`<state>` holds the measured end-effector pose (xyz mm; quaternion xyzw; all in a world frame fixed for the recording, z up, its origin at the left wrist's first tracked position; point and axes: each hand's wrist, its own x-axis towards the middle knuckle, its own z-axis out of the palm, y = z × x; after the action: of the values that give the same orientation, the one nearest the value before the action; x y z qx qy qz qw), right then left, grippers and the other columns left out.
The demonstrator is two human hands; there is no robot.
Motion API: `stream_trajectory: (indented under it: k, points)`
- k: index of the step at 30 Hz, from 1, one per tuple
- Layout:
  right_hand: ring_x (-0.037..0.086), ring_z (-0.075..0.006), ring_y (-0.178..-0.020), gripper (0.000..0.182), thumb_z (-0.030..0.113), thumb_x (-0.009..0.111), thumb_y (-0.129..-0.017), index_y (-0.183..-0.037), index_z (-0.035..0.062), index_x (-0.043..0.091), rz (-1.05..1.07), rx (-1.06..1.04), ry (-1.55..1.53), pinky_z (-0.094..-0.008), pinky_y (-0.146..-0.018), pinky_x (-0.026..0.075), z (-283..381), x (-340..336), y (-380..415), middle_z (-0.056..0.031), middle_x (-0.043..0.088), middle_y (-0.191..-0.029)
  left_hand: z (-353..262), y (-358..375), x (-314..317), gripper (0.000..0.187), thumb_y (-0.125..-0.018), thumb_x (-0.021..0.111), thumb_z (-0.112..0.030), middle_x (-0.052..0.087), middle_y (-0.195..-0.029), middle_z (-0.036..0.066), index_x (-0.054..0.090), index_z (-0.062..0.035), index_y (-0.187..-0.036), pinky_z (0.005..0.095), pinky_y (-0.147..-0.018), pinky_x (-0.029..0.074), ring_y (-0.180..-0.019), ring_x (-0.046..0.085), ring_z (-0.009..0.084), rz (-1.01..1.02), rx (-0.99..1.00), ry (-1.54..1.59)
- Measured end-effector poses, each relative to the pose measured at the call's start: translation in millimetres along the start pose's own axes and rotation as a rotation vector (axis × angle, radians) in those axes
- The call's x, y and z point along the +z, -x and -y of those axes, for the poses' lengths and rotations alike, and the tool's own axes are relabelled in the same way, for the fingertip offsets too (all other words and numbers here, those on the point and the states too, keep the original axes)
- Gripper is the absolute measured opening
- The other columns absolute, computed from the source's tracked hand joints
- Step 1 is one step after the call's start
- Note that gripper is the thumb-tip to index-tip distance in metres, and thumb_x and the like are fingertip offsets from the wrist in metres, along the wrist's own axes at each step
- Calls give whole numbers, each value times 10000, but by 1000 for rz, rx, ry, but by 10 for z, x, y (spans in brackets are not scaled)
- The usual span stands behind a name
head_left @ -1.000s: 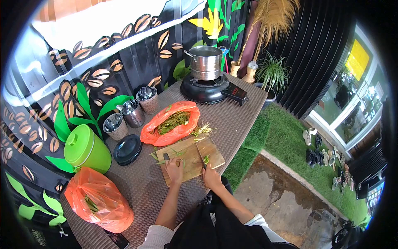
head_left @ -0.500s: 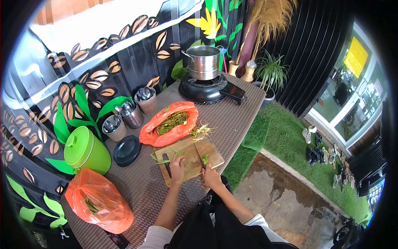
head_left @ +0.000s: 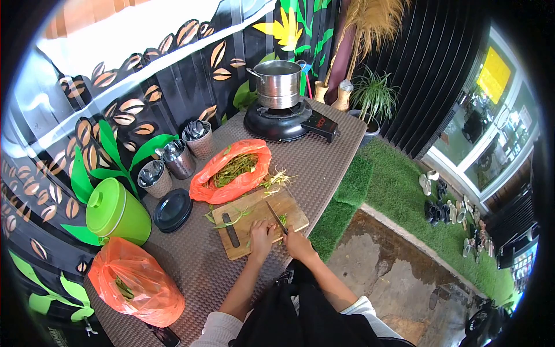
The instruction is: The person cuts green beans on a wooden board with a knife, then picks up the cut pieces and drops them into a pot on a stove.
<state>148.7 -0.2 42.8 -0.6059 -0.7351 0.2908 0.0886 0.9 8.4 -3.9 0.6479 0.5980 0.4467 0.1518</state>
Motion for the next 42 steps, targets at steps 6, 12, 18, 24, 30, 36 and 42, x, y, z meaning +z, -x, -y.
stream_trajectory:
  k: [6, 12, 18, 24, 30, 36, 42]
  points:
    - [621, -480, -827, 342, 273, 445, -956, -1067, -50, 426, -35, -8, 12, -544, -723, 497, 17, 83, 32, -323, 619, -863, -36, 56, -3, 95, -797, 615, -54, 619, -874, 151, 651, 3, -864, 411, -831, 439, -891, 554, 330, -47, 102, -84]
    - [626, -480, -824, 340, 276, 453, -954, -1056, -47, 422, -42, 36, 2, -546, -715, 505, 102, 139, 121, -320, 623, -850, -44, 46, -6, 113, -794, 612, -48, 626, -902, 153, 655, 6, -884, 410, -841, 444, -908, 562, 330, -34, 48, -24]
    - [628, -481, -819, 351, 283, 461, -952, -1061, -48, 421, -45, 40, -20, -531, -706, 515, 101, 198, -91, -321, 626, -861, -62, 53, -14, 101, -791, 615, -41, 632, -881, 157, 658, 11, -865, 409, -817, 452, -893, 568, 332, -59, 82, -44]
    - [641, -453, -830, 348, 282, 458, -954, -1076, -41, 414, -43, 22, -7, -518, -733, 519, 126, 146, 52, -305, 638, -859, -82, 53, -15, 90, -793, 620, -48, 631, -862, 158, 658, 12, -849, 415, -789, 449, -857, 560, 331, -10, -120, 28]
    - [629, -478, -837, 359, 280, 452, -956, -1077, -55, 414, -73, 16, -41, -530, -751, 507, 131, 259, -115, -318, 631, -832, -79, 111, 26, 94, -809, 609, -61, 621, -848, 154, 657, 8, -850, 415, -779, 446, -858, 543, 331, -87, -36, -6]
    - [627, -481, -842, 372, 298, 453, -956, -1080, -51, 416, -59, 41, -5, -522, -753, 510, 153, 204, 7, -304, 637, -843, -131, 145, 42, 107, -801, 600, -43, 615, -847, 163, 662, 12, -869, 418, -778, 442, -863, 540, 336, -165, 23, -68]
    - [626, -481, -829, 386, 301, 463, -952, -1081, -61, 421, -68, 58, -29, -531, -726, 512, 163, 308, -112, -309, 634, -838, -10, 46, -1, 87, -758, 646, -35, 615, -803, 182, 671, 26, -815, 410, -729, 469, -770, 586, 344, -54, -196, 135]
